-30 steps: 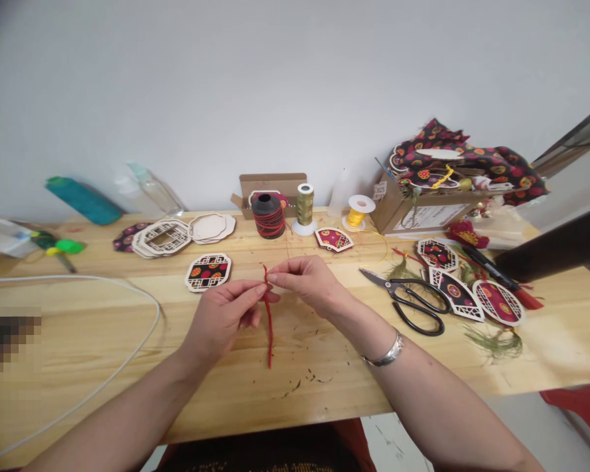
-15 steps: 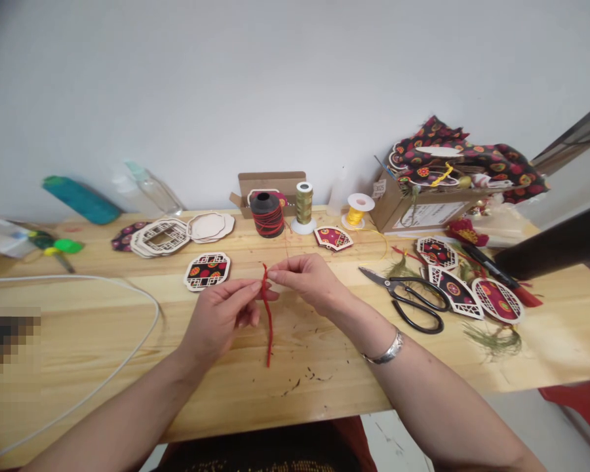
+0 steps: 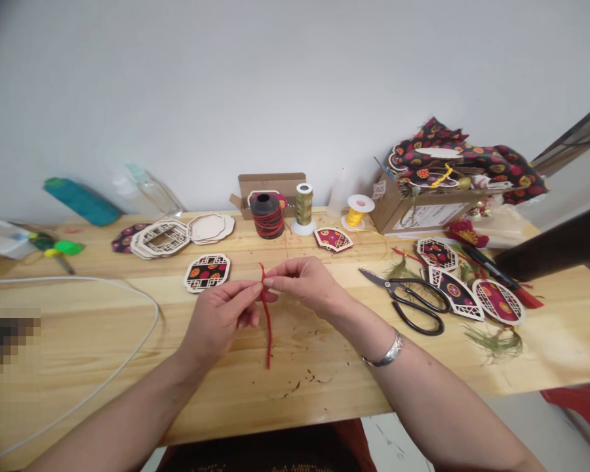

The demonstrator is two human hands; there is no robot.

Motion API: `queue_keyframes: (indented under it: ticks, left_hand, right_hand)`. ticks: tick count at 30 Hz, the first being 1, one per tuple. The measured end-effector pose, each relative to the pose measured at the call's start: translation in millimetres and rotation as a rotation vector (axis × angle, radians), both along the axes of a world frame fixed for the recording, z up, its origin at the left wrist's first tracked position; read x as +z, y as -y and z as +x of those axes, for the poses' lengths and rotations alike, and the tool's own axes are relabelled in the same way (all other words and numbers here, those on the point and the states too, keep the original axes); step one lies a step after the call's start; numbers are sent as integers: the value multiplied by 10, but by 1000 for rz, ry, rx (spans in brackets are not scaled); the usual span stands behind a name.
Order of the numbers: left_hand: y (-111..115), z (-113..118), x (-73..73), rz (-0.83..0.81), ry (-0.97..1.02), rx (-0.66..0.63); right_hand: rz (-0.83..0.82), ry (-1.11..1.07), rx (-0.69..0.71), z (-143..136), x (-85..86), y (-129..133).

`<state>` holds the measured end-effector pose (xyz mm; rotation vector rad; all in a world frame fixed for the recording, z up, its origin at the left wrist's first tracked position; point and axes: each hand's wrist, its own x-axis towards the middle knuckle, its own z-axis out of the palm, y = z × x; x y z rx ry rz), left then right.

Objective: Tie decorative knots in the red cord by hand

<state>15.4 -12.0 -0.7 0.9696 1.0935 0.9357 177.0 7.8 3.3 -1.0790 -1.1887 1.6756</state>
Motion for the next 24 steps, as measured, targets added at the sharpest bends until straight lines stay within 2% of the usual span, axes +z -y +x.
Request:
queue_keyframes:
  ticks: [24]
  left_hand:
    - [-4,-11,4,42,-2,23]
  right_hand:
    - [36,49,-1,23,1,-10]
